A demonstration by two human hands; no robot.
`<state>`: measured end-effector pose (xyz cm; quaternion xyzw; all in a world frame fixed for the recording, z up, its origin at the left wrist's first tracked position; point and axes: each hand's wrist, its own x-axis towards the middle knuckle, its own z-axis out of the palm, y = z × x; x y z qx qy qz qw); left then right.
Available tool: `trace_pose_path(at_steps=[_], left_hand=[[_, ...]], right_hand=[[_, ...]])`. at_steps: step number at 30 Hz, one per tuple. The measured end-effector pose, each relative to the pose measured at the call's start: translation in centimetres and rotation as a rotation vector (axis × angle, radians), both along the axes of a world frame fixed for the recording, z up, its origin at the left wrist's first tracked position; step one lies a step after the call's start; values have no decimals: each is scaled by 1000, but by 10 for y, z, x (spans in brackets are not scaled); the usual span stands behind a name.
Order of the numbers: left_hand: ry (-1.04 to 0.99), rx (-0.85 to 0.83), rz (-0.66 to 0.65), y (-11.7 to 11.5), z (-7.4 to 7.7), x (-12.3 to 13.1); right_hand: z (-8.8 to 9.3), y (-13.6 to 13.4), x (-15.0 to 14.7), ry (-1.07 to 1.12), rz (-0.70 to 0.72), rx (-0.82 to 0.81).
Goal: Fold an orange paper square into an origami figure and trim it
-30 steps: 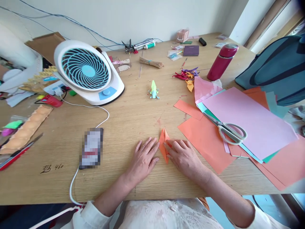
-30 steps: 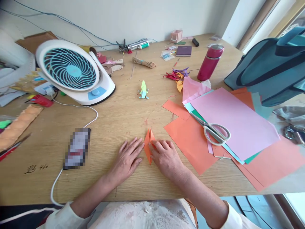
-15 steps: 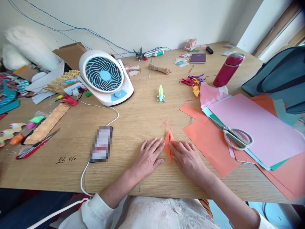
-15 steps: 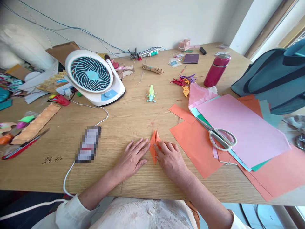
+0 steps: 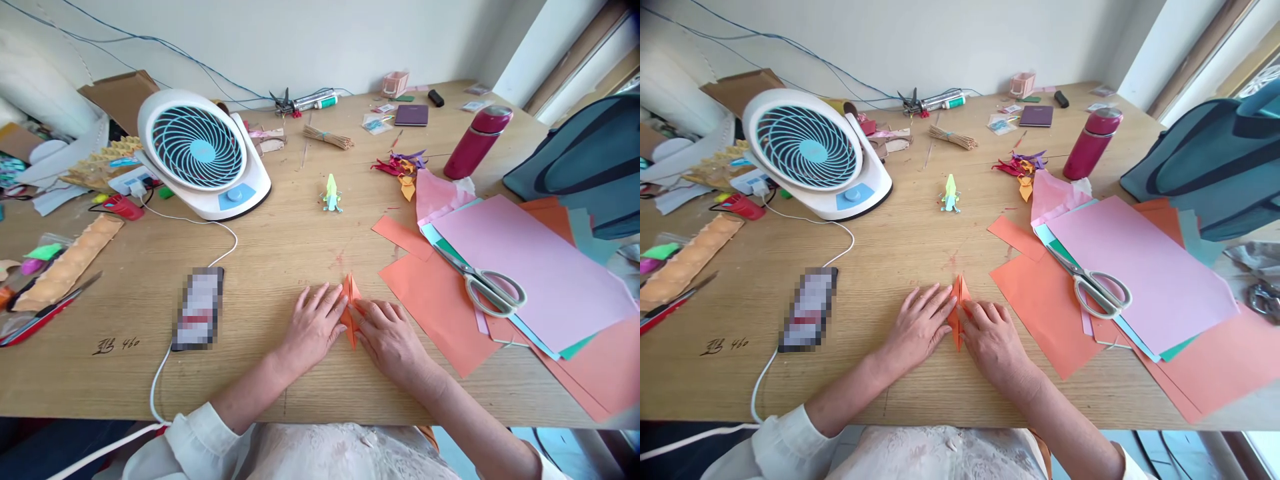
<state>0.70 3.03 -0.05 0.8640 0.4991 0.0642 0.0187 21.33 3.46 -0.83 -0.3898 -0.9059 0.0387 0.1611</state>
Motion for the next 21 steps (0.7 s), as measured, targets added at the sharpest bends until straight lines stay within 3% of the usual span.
trace_pose_path(at_steps=[6,11,13,21], left_hand=[[-212,-72,71,11,9,8],[-294,-182,277,31,20,20],[-299,-312,335,40,24,26],[-306,-367,356,68,28,39]], right_hand=[[0,0,-1,10,-6,14],[-3,1,1,-10,0,-20],[-4,0,2,-10,-1,-23],[-5,-1,3,-6,5,-14]])
